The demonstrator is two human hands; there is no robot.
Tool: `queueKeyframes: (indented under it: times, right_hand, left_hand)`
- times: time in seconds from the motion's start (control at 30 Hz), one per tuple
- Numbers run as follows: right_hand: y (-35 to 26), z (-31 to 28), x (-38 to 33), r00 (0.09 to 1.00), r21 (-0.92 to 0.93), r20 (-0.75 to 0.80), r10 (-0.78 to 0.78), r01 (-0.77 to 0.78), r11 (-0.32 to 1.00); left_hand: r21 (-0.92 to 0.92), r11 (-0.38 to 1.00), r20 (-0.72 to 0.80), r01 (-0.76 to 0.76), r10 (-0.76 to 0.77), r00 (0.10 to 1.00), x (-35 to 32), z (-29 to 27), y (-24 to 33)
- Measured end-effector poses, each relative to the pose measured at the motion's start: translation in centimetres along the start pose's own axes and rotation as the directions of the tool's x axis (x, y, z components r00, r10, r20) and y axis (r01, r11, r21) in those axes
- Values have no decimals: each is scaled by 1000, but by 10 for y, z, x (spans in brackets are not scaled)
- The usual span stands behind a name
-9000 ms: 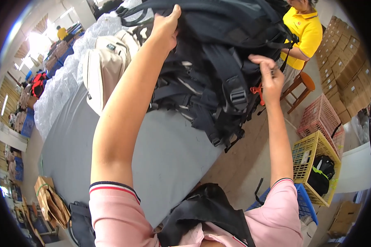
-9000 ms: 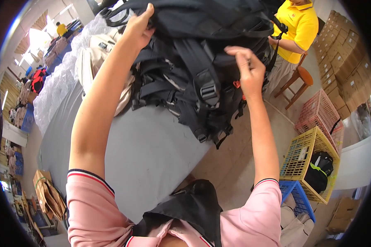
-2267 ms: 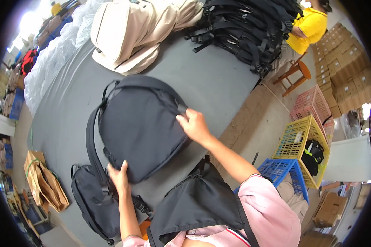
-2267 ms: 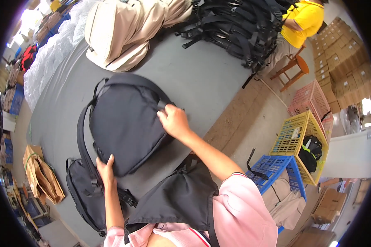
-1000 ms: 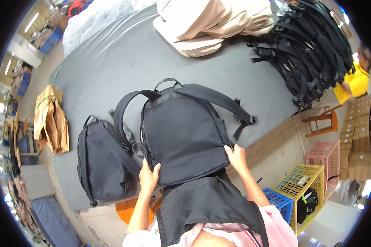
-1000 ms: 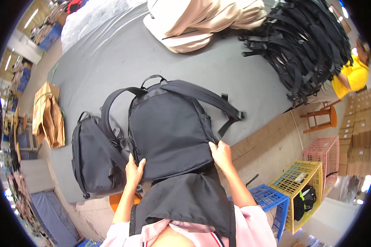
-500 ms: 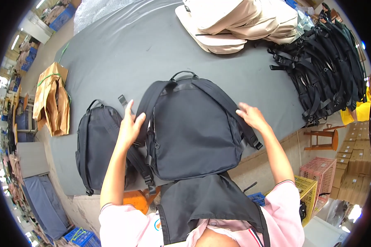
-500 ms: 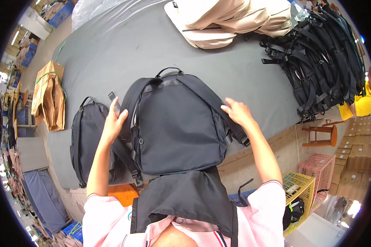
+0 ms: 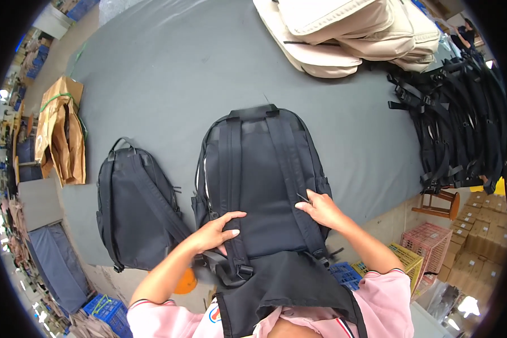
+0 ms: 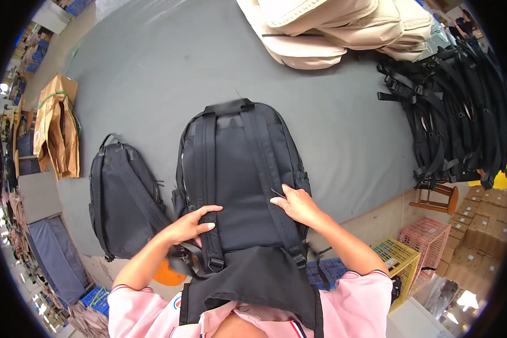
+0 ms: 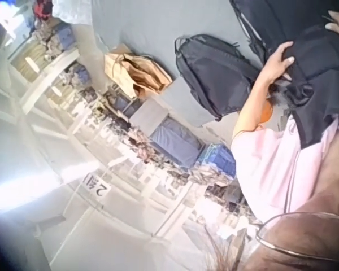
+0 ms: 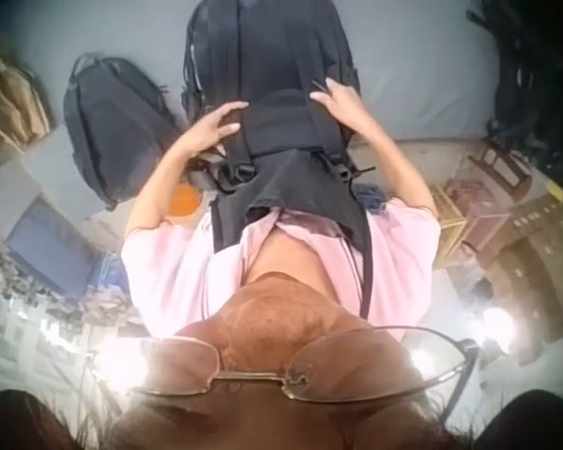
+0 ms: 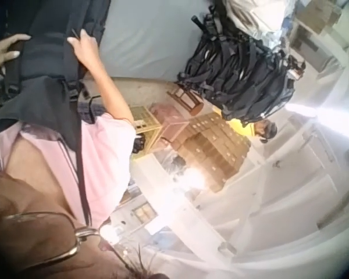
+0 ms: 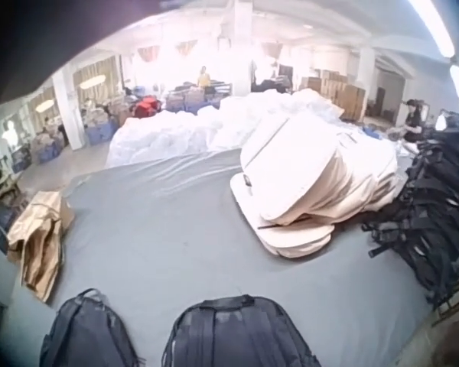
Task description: Trimming loose threads from backpacks using a small hand tool.
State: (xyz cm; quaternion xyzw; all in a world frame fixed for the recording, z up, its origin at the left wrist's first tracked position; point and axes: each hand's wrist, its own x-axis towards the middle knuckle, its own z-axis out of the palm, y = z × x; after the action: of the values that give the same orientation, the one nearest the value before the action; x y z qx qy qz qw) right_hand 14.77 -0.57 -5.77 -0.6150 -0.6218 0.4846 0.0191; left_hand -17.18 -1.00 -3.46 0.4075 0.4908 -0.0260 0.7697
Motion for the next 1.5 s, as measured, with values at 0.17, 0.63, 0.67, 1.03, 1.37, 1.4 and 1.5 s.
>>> queueKeyframes:
  times: [0.17, 0.63, 0.67, 1.03, 1.37, 1.4, 1.5]
  right_hand:
    - [-52, -53, 1, 974, -402, -187, -126, 41, 915]
    - [-71, -77, 196, 803, 200, -581, -136, 302, 932]
    - [-73, -75, 204, 784, 98, -597, -171, 283, 954]
    - [-58, -71, 222, 726, 444, -684, 71, 337, 830]
    - [-82, -77, 191, 874, -52, -465, -139, 131, 990]
    - [-81, -78, 193, 874, -53, -466, -137, 127, 990]
    - [-76, -78, 201, 859, -89, -491, -144, 115, 989]
  left_hand:
    - [891, 450, -21, -66, 186, 982, -31, -44, 70]
    - [573, 801, -363, -170, 434, 824, 195, -134, 204]
    - [496, 849, -342, -184, 386, 857, 200, -133, 205]
    - [-11, 958, -210, -286, 278, 937, 198, -149, 201]
    - [-290, 891, -149, -349, 318, 936, 201, -158, 187]
    - [-280, 892, -154, -354, 322, 934, 202, -157, 188]
    - [-329, 872, -139, -361, 334, 932, 204, -156, 188]
